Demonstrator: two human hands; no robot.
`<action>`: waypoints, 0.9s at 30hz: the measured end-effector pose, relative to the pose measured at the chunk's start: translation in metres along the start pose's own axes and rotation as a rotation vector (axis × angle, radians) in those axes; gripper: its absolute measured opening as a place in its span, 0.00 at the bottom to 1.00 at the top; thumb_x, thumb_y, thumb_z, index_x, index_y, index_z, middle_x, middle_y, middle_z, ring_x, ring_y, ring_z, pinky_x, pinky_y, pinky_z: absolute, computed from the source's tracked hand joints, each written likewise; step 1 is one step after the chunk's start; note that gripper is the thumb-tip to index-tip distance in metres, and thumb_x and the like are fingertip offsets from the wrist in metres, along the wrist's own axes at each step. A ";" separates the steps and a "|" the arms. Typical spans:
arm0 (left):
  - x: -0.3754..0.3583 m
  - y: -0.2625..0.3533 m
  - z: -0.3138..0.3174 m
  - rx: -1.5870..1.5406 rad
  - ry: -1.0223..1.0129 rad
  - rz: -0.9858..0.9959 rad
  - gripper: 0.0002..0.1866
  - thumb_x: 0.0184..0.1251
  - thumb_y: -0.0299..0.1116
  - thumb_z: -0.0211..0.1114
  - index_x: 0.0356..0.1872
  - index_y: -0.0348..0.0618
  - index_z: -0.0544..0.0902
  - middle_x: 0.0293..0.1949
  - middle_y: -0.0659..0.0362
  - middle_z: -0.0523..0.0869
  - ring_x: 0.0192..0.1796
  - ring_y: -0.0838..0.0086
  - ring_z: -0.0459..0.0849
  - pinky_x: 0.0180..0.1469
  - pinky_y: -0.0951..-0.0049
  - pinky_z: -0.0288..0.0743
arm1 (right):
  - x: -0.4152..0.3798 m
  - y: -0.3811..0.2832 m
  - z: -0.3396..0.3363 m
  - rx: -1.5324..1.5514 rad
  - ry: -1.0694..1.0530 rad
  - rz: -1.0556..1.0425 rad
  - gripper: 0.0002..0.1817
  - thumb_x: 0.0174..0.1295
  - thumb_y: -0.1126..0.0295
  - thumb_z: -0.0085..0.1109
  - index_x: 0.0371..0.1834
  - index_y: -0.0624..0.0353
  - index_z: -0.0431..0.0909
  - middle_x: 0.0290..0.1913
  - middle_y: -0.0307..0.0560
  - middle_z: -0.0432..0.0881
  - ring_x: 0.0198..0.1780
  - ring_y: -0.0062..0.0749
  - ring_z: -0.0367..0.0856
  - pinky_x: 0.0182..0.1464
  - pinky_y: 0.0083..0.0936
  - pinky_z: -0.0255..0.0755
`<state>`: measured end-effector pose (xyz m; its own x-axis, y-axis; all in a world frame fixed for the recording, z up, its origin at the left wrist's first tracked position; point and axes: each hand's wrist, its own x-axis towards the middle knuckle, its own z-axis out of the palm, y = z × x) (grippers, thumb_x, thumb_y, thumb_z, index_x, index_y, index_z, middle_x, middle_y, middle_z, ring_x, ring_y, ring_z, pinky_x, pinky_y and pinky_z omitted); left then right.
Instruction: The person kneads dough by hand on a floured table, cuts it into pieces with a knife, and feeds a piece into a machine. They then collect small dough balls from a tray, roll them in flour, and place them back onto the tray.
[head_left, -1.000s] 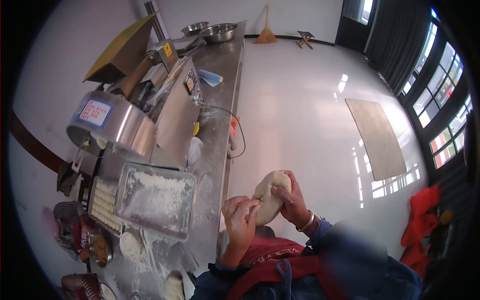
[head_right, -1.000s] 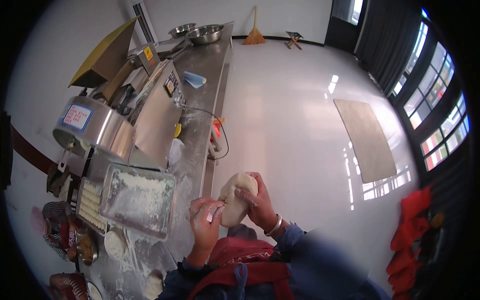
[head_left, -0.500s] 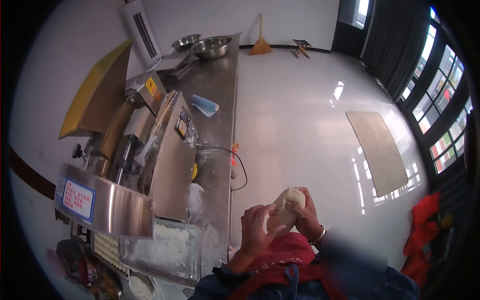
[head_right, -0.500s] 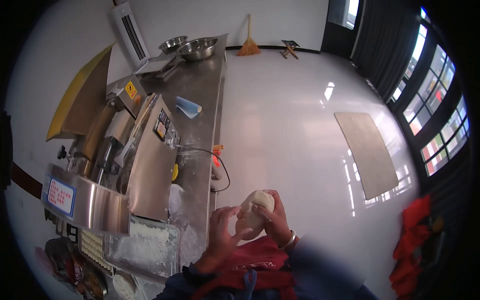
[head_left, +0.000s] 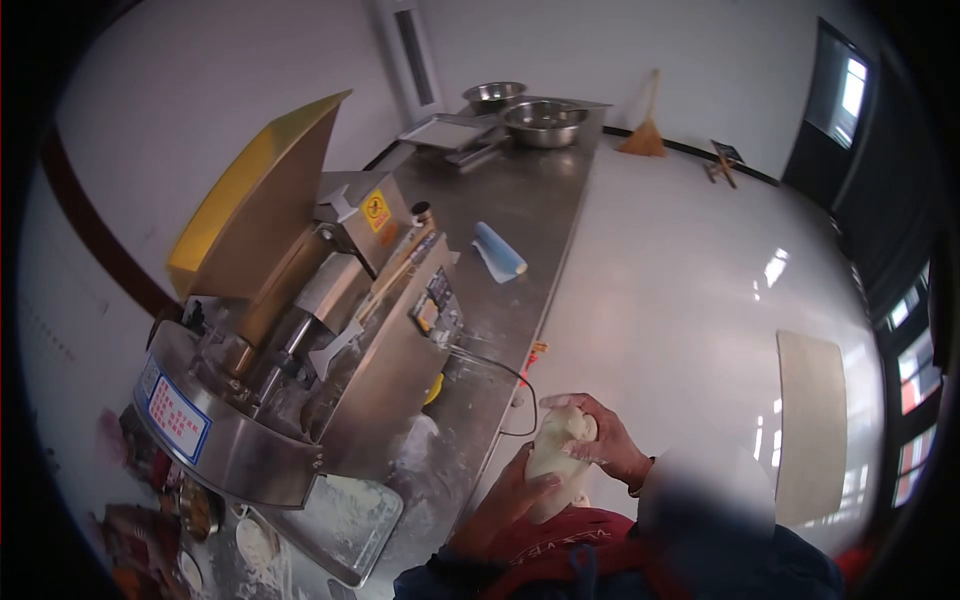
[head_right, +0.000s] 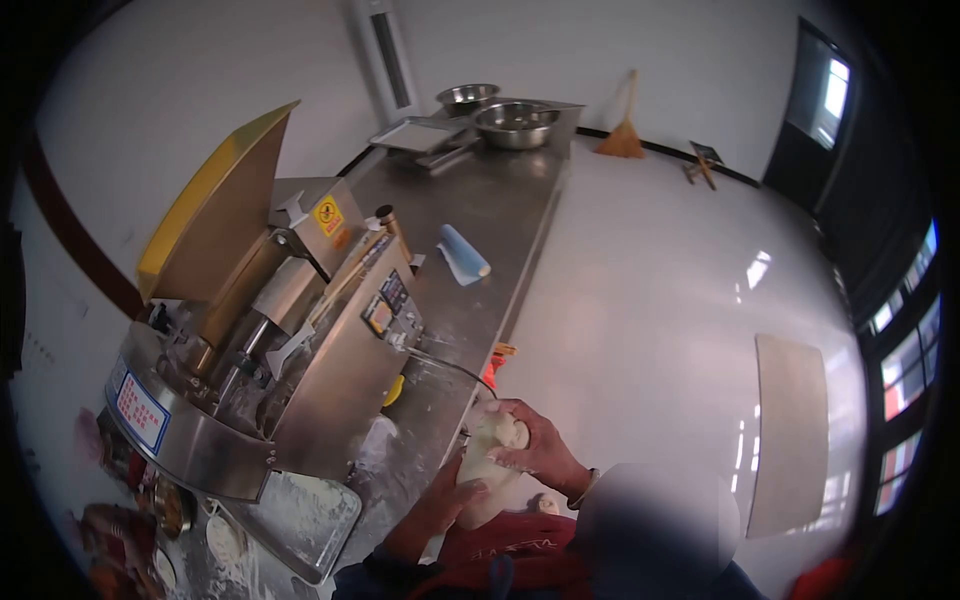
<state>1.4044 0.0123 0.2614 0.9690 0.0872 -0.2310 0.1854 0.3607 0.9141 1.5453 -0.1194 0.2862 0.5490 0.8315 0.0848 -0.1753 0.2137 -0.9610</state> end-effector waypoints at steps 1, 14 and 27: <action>0.003 0.000 -0.002 -0.111 0.068 -0.051 0.37 0.56 0.33 0.66 0.65 0.37 0.58 0.54 0.55 0.72 0.55 0.71 0.73 0.58 0.70 0.68 | 0.011 0.000 -0.002 -0.064 -0.055 0.017 0.25 0.53 0.74 0.65 0.54 0.59 0.67 0.55 0.46 0.73 0.58 0.31 0.70 0.61 0.30 0.65; -0.023 0.031 -0.051 0.133 0.650 0.216 0.40 0.46 0.28 0.74 0.61 0.36 0.63 0.56 0.51 0.72 0.57 0.71 0.73 0.59 0.70 0.68 | 0.138 0.011 0.070 -0.131 -0.481 0.009 0.18 0.59 0.65 0.60 0.50 0.58 0.70 0.47 0.44 0.73 0.52 0.29 0.74 0.51 0.25 0.69; -0.054 0.039 -0.042 -0.080 1.101 0.395 0.43 0.42 0.40 0.71 0.60 0.34 0.61 0.45 0.47 0.77 0.40 0.62 0.83 0.37 0.66 0.82 | 0.307 0.174 0.012 0.080 -0.068 0.430 0.07 0.64 0.67 0.54 0.36 0.59 0.73 0.28 0.38 0.76 0.26 0.19 0.73 0.27 0.16 0.67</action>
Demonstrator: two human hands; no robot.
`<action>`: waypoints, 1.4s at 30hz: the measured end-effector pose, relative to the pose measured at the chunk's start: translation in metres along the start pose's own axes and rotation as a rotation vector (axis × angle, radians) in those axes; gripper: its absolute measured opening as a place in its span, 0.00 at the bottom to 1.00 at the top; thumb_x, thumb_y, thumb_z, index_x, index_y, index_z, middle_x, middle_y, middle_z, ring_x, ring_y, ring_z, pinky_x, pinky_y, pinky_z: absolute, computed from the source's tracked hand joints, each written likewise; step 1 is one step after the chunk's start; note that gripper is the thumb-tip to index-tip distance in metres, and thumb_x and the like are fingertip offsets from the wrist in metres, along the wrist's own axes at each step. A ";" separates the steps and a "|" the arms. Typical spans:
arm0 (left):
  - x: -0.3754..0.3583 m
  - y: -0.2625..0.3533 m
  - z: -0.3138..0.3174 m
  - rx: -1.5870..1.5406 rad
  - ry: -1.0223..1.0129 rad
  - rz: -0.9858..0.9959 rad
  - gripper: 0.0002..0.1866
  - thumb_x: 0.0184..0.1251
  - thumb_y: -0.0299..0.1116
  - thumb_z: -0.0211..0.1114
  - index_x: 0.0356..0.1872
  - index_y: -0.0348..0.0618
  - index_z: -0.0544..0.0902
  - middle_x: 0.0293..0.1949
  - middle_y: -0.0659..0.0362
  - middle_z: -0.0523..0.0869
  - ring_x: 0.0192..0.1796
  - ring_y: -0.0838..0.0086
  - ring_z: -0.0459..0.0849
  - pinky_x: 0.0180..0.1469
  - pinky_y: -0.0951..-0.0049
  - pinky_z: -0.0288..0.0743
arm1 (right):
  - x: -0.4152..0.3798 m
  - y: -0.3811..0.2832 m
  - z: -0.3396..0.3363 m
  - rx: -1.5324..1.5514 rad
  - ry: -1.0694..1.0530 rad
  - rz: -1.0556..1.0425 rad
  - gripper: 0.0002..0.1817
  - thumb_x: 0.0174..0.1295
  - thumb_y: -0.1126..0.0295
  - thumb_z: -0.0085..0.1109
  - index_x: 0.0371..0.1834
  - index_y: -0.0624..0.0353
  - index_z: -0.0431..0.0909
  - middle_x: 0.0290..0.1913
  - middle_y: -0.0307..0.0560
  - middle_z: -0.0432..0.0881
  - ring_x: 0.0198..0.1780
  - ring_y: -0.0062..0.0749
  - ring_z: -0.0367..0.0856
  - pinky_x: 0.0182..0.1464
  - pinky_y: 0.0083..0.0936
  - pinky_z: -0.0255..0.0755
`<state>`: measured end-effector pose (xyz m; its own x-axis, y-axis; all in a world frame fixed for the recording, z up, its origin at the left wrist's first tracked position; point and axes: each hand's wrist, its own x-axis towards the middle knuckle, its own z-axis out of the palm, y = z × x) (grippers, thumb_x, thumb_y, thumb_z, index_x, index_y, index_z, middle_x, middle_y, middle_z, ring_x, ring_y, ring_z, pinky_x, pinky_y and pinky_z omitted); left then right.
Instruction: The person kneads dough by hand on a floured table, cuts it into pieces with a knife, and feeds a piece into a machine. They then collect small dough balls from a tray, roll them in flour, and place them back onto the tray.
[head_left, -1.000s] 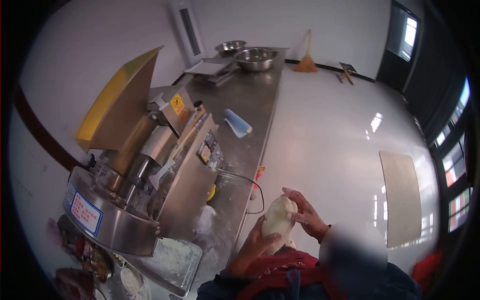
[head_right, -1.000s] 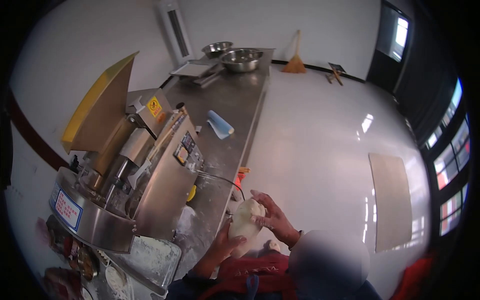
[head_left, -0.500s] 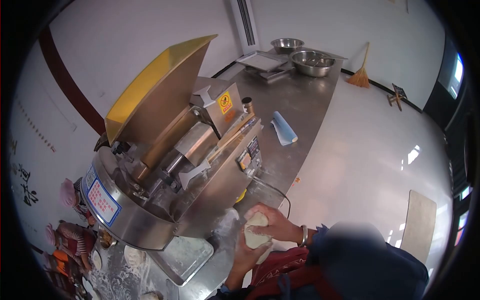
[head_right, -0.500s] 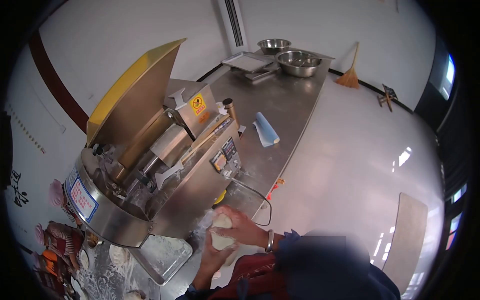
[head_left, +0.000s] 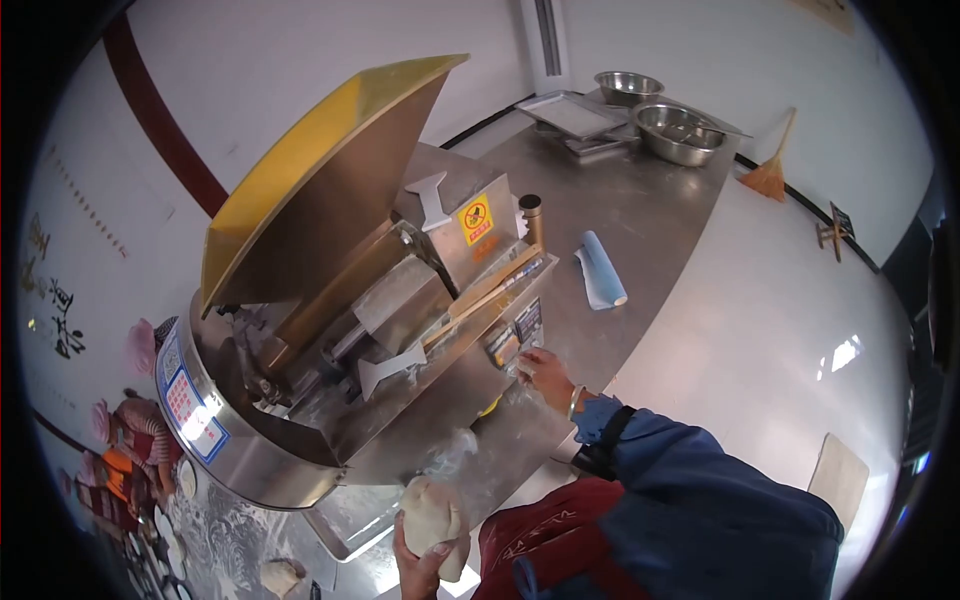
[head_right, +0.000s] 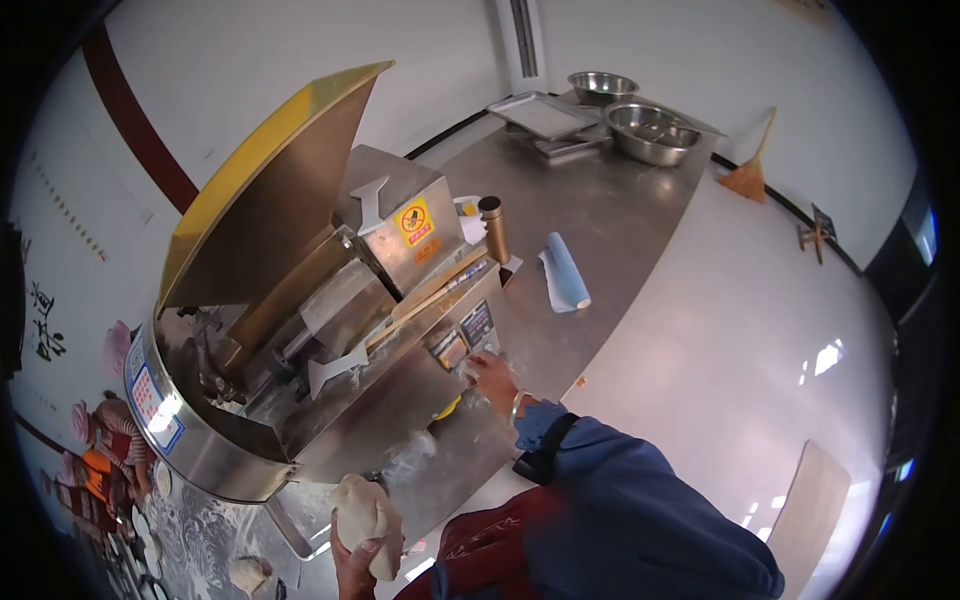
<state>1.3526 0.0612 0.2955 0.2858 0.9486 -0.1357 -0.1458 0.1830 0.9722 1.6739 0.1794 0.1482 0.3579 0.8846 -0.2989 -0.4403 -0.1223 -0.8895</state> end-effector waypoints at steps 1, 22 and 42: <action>-0.007 -0.017 -0.007 0.097 0.113 -0.002 0.40 0.50 0.37 0.70 0.65 0.39 0.62 0.54 0.49 0.74 0.49 0.61 0.79 0.50 0.65 0.75 | 0.009 0.007 -0.003 -0.034 -0.077 -0.068 0.07 0.64 0.67 0.55 0.35 0.59 0.73 0.27 0.39 0.76 0.26 0.19 0.73 0.27 0.17 0.67; 0.021 -0.029 0.125 0.067 0.353 0.018 0.48 0.53 0.44 0.68 0.71 0.41 0.50 0.59 0.48 0.70 0.50 0.61 0.79 0.47 0.66 0.77 | 0.023 -0.020 0.000 0.232 -0.278 0.386 0.06 0.62 0.70 0.57 0.32 0.59 0.72 0.26 0.40 0.75 0.19 0.17 0.69 0.17 0.15 0.59; -0.106 -0.080 0.158 -0.275 0.401 -0.233 0.41 0.52 0.44 0.67 0.65 0.36 0.59 0.54 0.48 0.73 0.55 0.62 0.75 0.55 0.66 0.72 | -0.086 -0.078 -0.093 -0.303 -0.765 0.304 0.17 0.63 0.69 0.55 0.53 0.63 0.69 0.34 0.41 0.77 0.30 0.18 0.73 0.31 0.14 0.67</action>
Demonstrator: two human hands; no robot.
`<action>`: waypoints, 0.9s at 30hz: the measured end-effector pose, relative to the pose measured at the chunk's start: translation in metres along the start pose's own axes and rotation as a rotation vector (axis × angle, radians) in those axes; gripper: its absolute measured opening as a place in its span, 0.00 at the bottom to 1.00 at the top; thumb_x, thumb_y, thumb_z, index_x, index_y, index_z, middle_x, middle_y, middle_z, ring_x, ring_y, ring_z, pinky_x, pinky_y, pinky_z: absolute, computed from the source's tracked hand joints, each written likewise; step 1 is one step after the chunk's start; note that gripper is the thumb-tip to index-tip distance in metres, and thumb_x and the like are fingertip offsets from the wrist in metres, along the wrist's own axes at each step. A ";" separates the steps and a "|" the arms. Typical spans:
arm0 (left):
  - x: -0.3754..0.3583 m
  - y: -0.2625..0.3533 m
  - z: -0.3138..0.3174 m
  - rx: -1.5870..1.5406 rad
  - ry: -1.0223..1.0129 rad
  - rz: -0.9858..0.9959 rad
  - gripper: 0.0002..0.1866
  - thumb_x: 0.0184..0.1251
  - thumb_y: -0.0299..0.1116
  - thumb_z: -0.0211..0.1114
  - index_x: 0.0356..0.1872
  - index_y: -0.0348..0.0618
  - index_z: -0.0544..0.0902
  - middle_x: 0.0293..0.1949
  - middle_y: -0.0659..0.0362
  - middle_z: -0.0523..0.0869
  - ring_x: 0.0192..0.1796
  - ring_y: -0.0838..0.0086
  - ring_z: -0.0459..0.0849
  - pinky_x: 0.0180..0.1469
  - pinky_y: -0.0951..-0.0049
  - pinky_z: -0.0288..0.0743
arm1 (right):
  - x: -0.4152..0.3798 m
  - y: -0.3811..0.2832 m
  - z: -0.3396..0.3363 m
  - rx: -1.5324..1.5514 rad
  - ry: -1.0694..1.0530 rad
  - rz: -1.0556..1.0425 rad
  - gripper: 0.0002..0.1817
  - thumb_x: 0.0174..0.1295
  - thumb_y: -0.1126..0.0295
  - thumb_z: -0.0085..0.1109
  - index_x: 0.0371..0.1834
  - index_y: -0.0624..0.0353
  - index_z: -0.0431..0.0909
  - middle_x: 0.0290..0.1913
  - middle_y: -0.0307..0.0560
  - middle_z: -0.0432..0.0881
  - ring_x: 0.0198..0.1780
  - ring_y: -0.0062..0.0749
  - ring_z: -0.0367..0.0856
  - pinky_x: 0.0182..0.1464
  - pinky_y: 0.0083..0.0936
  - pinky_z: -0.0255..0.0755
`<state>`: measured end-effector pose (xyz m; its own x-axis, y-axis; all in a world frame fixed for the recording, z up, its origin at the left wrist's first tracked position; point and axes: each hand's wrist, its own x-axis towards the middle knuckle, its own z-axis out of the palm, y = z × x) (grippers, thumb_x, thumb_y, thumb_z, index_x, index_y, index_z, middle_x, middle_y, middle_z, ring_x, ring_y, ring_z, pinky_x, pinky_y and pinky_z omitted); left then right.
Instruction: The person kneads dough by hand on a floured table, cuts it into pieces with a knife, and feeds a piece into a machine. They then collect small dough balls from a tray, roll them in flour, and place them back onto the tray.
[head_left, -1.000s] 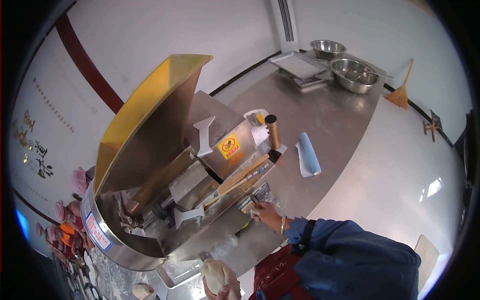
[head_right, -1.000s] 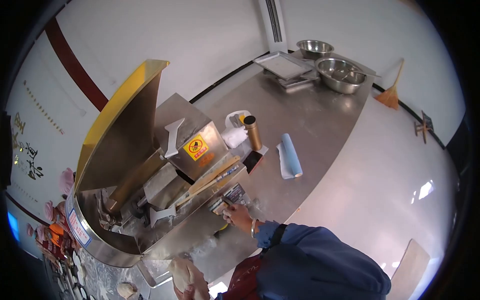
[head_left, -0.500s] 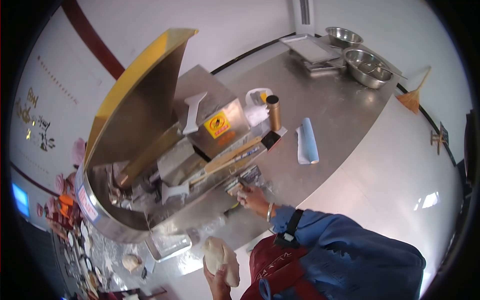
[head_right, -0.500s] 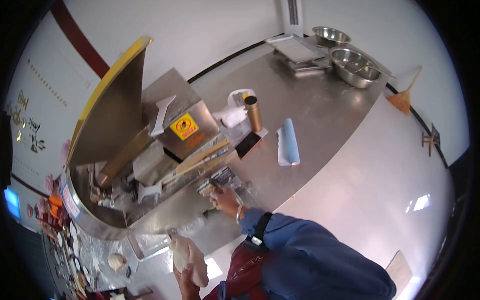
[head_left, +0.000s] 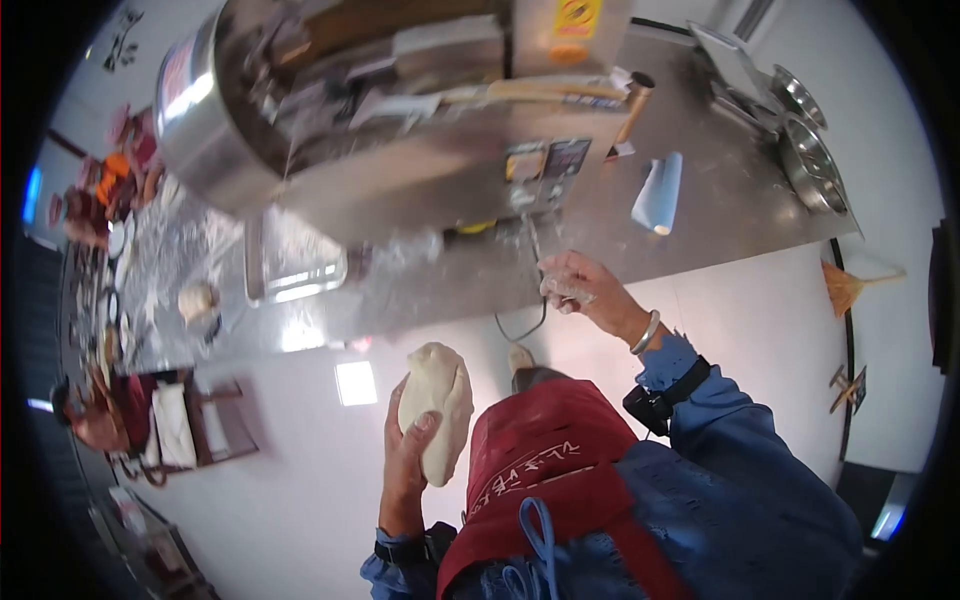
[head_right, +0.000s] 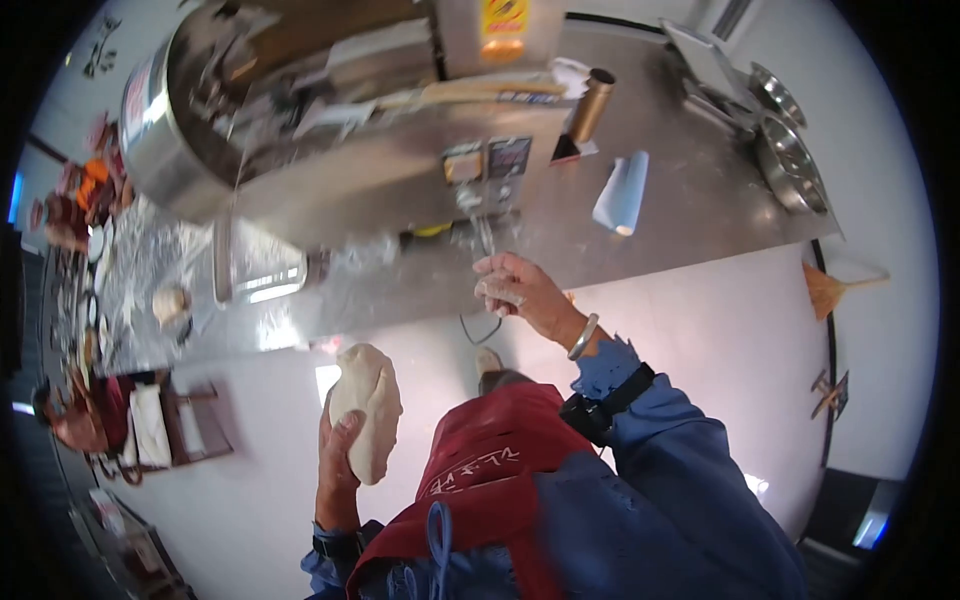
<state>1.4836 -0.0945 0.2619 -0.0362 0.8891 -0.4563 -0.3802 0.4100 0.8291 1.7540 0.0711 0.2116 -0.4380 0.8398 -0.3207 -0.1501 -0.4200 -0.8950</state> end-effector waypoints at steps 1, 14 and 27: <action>-0.012 -0.006 -0.008 -0.004 0.034 0.002 0.42 0.52 0.45 0.66 0.65 0.36 0.59 0.55 0.47 0.73 0.55 0.61 0.75 0.55 0.66 0.72 | -0.005 0.003 0.010 -0.027 -0.028 0.024 0.17 0.64 0.69 0.54 0.53 0.63 0.68 0.35 0.42 0.77 0.31 0.18 0.72 0.32 0.13 0.67; -0.123 -0.074 -0.055 -0.100 0.151 -0.048 0.43 0.48 0.41 0.66 0.66 0.36 0.58 0.57 0.46 0.72 0.59 0.61 0.73 0.59 0.65 0.69 | -0.050 0.050 0.093 -0.201 -0.247 0.131 0.26 0.61 0.62 0.59 0.59 0.59 0.63 0.43 0.44 0.76 0.41 0.24 0.75 0.42 0.19 0.71; -0.111 -0.110 -0.016 0.219 -0.136 0.103 0.55 0.47 0.39 0.74 0.72 0.44 0.45 0.65 0.42 0.64 0.65 0.58 0.68 0.65 0.66 0.62 | -0.125 0.088 0.122 -0.094 -0.306 0.313 0.34 0.49 0.79 0.66 0.60 0.55 0.60 0.49 0.43 0.72 0.53 0.26 0.73 0.56 0.25 0.71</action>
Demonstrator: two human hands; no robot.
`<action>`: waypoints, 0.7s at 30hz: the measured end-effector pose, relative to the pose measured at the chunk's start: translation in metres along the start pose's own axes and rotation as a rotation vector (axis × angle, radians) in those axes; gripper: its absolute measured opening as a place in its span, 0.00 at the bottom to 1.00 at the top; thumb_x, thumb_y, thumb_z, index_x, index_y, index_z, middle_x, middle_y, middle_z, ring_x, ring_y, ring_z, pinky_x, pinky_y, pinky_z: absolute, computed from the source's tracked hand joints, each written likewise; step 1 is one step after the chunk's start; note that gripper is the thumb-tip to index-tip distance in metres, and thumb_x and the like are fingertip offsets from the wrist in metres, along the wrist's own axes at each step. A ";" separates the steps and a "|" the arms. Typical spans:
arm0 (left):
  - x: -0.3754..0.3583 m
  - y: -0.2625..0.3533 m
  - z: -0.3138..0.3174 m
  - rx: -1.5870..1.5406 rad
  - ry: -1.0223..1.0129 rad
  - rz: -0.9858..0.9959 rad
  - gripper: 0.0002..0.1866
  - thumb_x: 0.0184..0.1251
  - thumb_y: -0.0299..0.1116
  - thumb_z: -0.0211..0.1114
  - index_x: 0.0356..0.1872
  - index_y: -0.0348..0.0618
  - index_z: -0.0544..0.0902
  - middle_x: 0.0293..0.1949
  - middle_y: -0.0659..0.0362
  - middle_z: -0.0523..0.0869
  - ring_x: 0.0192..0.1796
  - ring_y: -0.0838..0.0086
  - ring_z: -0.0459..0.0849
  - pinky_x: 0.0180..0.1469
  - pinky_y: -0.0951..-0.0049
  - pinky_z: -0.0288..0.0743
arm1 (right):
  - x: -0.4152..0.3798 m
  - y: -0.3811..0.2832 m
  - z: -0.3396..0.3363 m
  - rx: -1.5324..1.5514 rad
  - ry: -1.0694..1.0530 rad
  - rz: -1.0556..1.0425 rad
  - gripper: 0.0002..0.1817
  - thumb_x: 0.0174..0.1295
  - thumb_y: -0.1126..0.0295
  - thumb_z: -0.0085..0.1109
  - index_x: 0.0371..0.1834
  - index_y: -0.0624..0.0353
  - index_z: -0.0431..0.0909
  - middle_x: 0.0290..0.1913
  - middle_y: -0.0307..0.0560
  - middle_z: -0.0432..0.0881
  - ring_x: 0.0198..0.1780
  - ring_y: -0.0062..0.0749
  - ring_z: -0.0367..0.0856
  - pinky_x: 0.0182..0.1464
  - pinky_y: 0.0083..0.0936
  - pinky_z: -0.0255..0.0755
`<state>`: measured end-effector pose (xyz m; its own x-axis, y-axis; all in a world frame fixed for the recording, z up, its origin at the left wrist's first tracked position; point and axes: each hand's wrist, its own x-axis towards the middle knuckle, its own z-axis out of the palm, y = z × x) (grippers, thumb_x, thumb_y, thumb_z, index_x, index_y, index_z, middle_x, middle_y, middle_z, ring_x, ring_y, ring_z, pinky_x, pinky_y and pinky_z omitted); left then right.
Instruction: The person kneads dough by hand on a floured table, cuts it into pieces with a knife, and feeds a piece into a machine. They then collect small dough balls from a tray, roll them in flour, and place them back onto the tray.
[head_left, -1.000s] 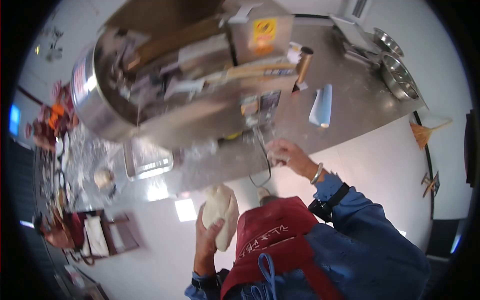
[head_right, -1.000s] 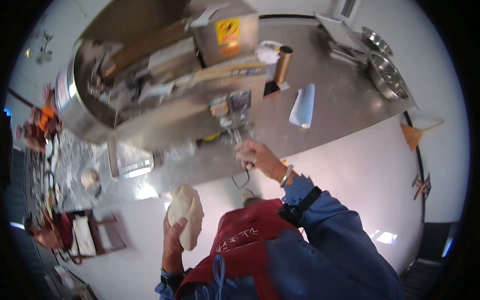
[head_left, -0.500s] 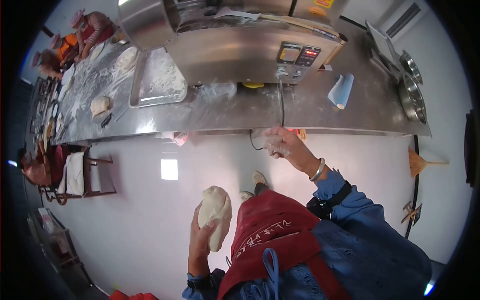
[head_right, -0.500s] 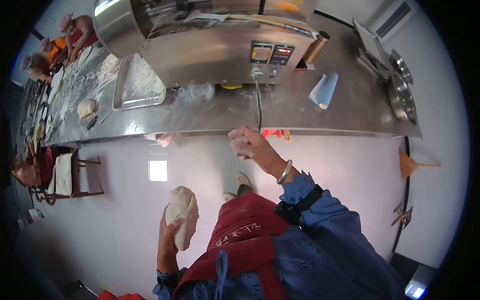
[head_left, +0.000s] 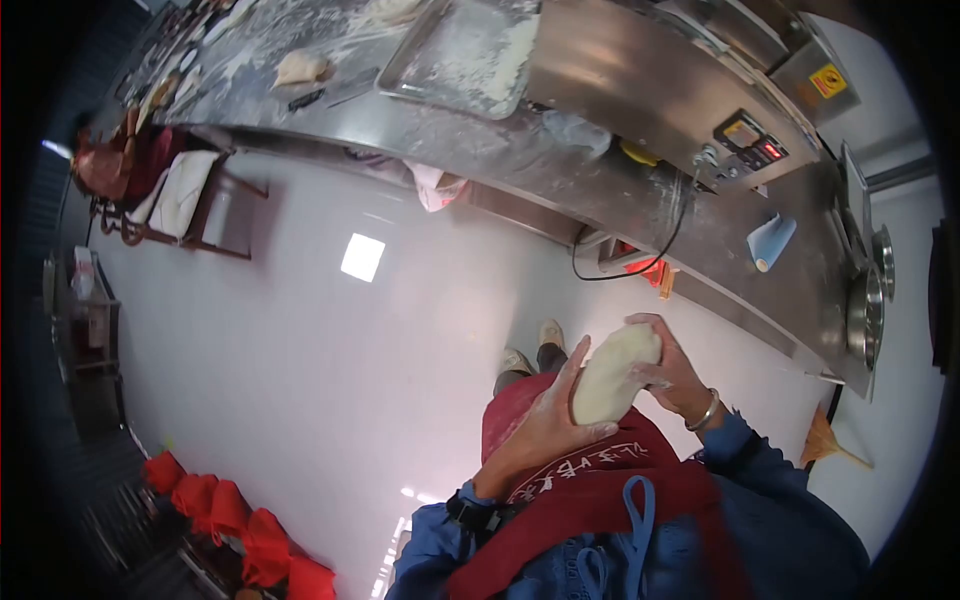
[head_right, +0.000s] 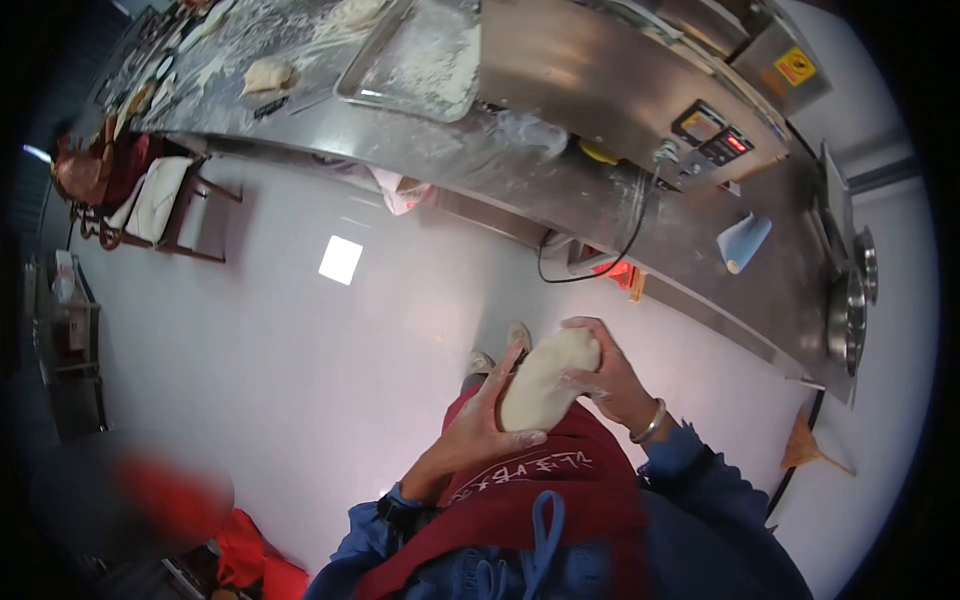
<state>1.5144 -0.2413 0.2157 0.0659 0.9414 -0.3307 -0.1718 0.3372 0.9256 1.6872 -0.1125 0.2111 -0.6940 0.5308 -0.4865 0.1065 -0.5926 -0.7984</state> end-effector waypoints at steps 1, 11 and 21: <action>0.002 -0.005 0.003 -0.013 0.013 -0.001 0.55 0.47 0.39 0.74 0.72 0.44 0.45 0.65 0.42 0.64 0.65 0.58 0.68 0.65 0.66 0.62 | 0.000 0.000 0.001 0.094 0.094 -0.014 0.33 0.49 0.79 0.65 0.58 0.55 0.61 0.47 0.42 0.72 0.52 0.26 0.73 0.55 0.25 0.72; -0.005 -0.004 -0.017 -0.081 0.195 0.069 0.41 0.50 0.37 0.71 0.66 0.39 0.62 0.58 0.49 0.75 0.59 0.66 0.74 0.60 0.69 0.67 | 0.019 -0.058 0.031 -0.526 -0.203 -0.186 0.40 0.47 0.70 0.73 0.61 0.57 0.58 0.52 0.42 0.71 0.56 0.24 0.69 0.59 0.26 0.66; -0.024 0.056 -0.044 -0.220 0.307 0.388 0.45 0.58 0.45 0.65 0.72 0.43 0.49 0.59 0.47 0.69 0.50 0.62 0.79 0.49 0.68 0.75 | 0.022 -0.154 0.064 -0.888 -0.099 -0.682 0.35 0.44 0.65 0.73 0.57 0.55 0.67 0.50 0.45 0.76 0.53 0.30 0.75 0.56 0.26 0.68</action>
<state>1.4600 -0.2449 0.2676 -0.3276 0.9439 -0.0416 -0.3308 -0.0733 0.9408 1.6101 -0.0482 0.3461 -0.8503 0.5053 0.1475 0.1248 0.4657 -0.8761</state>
